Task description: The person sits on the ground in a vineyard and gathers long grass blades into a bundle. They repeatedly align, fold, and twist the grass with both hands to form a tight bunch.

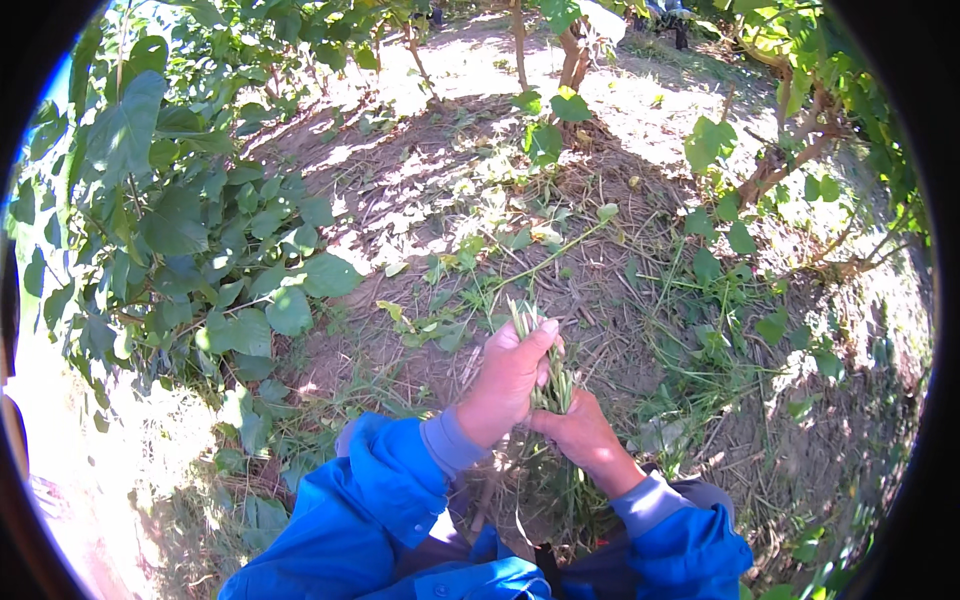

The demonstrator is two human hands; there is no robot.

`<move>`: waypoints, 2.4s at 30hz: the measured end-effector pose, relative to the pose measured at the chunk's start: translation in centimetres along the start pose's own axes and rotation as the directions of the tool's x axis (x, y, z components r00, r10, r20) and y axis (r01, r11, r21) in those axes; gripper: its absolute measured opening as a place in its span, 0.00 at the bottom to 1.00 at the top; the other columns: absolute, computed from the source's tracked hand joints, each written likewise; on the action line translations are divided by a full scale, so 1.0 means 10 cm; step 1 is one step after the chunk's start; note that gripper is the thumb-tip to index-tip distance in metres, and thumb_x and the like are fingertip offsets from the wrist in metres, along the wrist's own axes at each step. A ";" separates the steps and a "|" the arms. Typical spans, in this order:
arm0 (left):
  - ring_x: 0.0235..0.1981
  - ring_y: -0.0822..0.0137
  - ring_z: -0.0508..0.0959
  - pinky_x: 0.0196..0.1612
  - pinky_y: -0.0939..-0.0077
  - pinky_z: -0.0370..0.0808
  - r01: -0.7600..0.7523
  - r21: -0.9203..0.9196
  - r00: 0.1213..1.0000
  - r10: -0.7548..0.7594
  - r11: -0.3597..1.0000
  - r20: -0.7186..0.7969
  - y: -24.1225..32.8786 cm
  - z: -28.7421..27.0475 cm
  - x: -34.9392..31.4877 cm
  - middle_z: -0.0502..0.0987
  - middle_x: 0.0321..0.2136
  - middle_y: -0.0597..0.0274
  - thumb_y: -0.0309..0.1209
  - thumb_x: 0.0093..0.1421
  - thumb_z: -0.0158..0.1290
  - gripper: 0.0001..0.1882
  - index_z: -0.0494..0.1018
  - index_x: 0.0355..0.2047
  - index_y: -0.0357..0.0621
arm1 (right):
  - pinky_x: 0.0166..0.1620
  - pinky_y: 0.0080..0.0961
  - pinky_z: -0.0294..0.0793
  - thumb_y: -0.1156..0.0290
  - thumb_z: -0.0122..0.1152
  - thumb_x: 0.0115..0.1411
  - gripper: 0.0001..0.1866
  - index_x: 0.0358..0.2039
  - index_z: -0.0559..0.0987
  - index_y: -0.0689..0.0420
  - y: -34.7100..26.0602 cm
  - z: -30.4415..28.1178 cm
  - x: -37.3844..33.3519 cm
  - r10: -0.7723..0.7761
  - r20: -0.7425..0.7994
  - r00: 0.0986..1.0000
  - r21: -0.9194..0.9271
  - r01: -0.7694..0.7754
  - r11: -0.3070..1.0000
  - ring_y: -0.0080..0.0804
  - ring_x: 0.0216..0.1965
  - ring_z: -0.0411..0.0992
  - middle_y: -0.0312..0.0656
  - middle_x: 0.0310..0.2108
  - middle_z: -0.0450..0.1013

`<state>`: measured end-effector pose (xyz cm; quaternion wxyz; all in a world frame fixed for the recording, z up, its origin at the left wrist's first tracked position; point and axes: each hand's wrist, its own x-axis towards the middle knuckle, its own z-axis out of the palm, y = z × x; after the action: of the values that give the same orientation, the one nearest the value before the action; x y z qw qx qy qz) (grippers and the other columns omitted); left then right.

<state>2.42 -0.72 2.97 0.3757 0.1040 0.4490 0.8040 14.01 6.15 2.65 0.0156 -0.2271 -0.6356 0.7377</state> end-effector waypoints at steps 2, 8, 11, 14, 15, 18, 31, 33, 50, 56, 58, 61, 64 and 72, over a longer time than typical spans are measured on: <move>0.17 0.82 0.65 0.19 0.86 0.62 -0.007 0.011 1.000 0.008 1.000 -0.010 0.00 0.00 -0.01 0.75 0.26 0.68 0.35 0.66 0.55 0.08 0.70 0.35 0.46 | 0.21 0.16 0.62 0.71 0.66 0.53 0.12 0.37 0.77 0.57 0.05 0.01 0.03 -0.029 -0.009 1.000 -0.019 0.029 0.999 0.16 0.18 0.65 0.29 0.21 0.70; 0.17 0.82 0.65 0.19 0.86 0.62 -0.022 0.033 1.000 0.022 0.999 -0.001 0.00 -0.03 0.02 0.73 0.25 0.69 0.36 0.66 0.55 0.09 0.70 0.33 0.47 | 0.20 0.18 0.63 0.70 0.65 0.54 0.09 0.34 0.77 0.57 0.01 0.02 0.02 0.037 -0.017 0.999 -0.029 -0.037 0.999 0.17 0.17 0.65 0.31 0.19 0.69; 0.17 0.82 0.65 0.18 0.86 0.62 -0.018 0.028 1.000 0.018 0.999 -0.010 0.00 -0.06 0.03 0.73 0.24 0.69 0.35 0.65 0.55 0.08 0.70 0.34 0.46 | 0.20 0.18 0.62 0.70 0.65 0.54 0.08 0.33 0.76 0.57 0.07 0.01 0.05 0.080 -0.002 0.997 -0.038 -0.080 0.996 0.18 0.17 0.65 0.30 0.18 0.68; 0.17 0.83 0.65 0.18 0.86 0.62 -0.017 0.071 0.999 0.020 0.997 -0.034 0.00 -0.08 0.05 0.72 0.24 0.69 0.34 0.65 0.56 0.07 0.71 0.36 0.45 | 0.20 0.18 0.62 0.68 0.65 0.55 0.08 0.32 0.76 0.57 0.03 0.04 0.05 0.073 -0.002 0.997 -0.050 -0.073 0.996 0.19 0.17 0.64 0.30 0.18 0.67; 0.17 0.83 0.65 0.18 0.86 0.62 -0.022 0.071 0.999 0.024 0.997 -0.035 0.01 -0.08 0.05 0.73 0.24 0.69 0.33 0.64 0.56 0.07 0.71 0.36 0.45 | 0.20 0.18 0.62 0.68 0.66 0.55 0.09 0.32 0.76 0.57 0.02 0.05 0.06 0.066 0.006 0.998 -0.042 -0.065 0.997 0.19 0.17 0.64 0.30 0.18 0.67; 0.16 0.83 0.65 0.18 0.87 0.62 -0.039 0.079 0.999 0.041 0.996 -0.031 0.03 -0.11 0.05 0.73 0.25 0.69 0.33 0.64 0.57 0.08 0.71 0.37 0.44 | 0.20 0.18 0.61 0.67 0.67 0.55 0.09 0.31 0.76 0.56 0.03 0.07 0.07 0.046 0.021 0.999 -0.022 -0.046 0.999 0.19 0.16 0.64 0.30 0.17 0.67; 0.18 0.82 0.65 0.19 0.83 0.64 -0.085 0.196 0.994 0.098 0.977 -0.055 0.11 -0.25 0.05 0.70 0.23 0.72 0.36 0.64 0.56 0.12 0.72 0.38 0.40 | 0.18 0.19 0.64 0.66 0.69 0.55 0.12 0.34 0.76 0.57 0.02 0.19 0.17 0.026 0.062 0.998 -0.016 -0.025 1.000 0.19 0.15 0.64 0.30 0.17 0.67; 0.18 0.82 0.65 0.19 0.82 0.64 -0.112 0.204 0.991 0.125 0.973 -0.052 0.11 -0.25 0.04 0.68 0.22 0.73 0.37 0.64 0.56 0.13 0.72 0.38 0.39 | 0.18 0.19 0.64 0.65 0.69 0.55 0.13 0.35 0.76 0.57 0.00 0.20 0.16 0.029 0.060 0.998 -0.019 -0.028 0.999 0.19 0.15 0.64 0.30 0.18 0.67; 0.18 0.82 0.66 0.21 0.87 0.64 -0.098 0.240 0.992 0.112 0.966 -0.048 0.24 -0.31 -0.06 0.75 0.26 0.67 0.36 0.64 0.56 0.10 0.71 0.38 0.42 | 0.22 0.17 0.62 0.67 0.68 0.55 0.16 0.41 0.74 0.56 0.04 0.25 0.20 0.028 0.124 0.992 -0.053 -0.022 0.998 0.17 0.21 0.64 0.28 0.24 0.68; 0.18 0.83 0.66 0.21 0.87 0.64 -0.096 0.191 0.995 0.093 0.977 0.024 0.24 -0.30 -0.07 0.76 0.27 0.66 0.36 0.65 0.55 0.10 0.70 0.36 0.43 | 0.22 0.17 0.63 0.69 0.66 0.55 0.13 0.39 0.75 0.56 -0.09 0.30 0.10 -0.049 0.131 0.990 0.016 0.048 0.999 0.17 0.20 0.65 0.28 0.22 0.68; 0.17 0.83 0.66 0.21 0.87 0.64 -0.075 0.157 0.997 0.069 0.985 0.042 0.25 -0.30 -0.08 0.77 0.27 0.65 0.36 0.65 0.55 0.10 0.69 0.36 0.44 | 0.22 0.16 0.63 0.70 0.66 0.55 0.12 0.38 0.75 0.56 -0.04 0.24 0.12 -0.022 0.129 0.991 -0.024 0.025 0.999 0.17 0.20 0.65 0.28 0.22 0.67; 0.17 0.83 0.66 0.20 0.87 0.64 -0.064 0.125 0.996 0.056 0.990 0.067 0.19 -0.30 -0.04 0.76 0.27 0.65 0.37 0.65 0.54 0.10 0.69 0.37 0.44 | 0.22 0.15 0.62 0.70 0.66 0.54 0.11 0.38 0.76 0.56 0.00 0.22 0.13 -0.030 0.106 0.994 0.001 0.030 1.000 0.16 0.20 0.64 0.28 0.21 0.68; 0.17 0.83 0.66 0.20 0.87 0.62 -0.068 0.112 0.996 0.061 0.991 0.064 0.16 -0.29 -0.01 0.75 0.25 0.66 0.37 0.66 0.53 0.10 0.70 0.37 0.44 | 0.22 0.15 0.62 0.69 0.66 0.54 0.11 0.37 0.76 0.55 0.08 0.14 0.18 0.010 0.111 0.994 0.000 -0.010 1.000 0.15 0.19 0.64 0.28 0.22 0.69; 0.16 0.83 0.67 0.19 0.89 0.64 -0.008 0.062 0.999 0.005 0.998 0.050 0.14 -0.35 0.07 0.77 0.27 0.64 0.34 0.65 0.55 0.08 0.69 0.37 0.44 | 0.21 0.15 0.61 0.69 0.67 0.53 0.10 0.35 0.77 0.56 0.06 0.16 0.22 0.000 0.119 0.993 0.055 -0.006 0.998 0.15 0.17 0.64 0.28 0.20 0.68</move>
<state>-0.52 -2.93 2.01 0.3810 0.1371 0.4637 0.7881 11.61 5.28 1.55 -0.0174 -0.1830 -0.6145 0.7672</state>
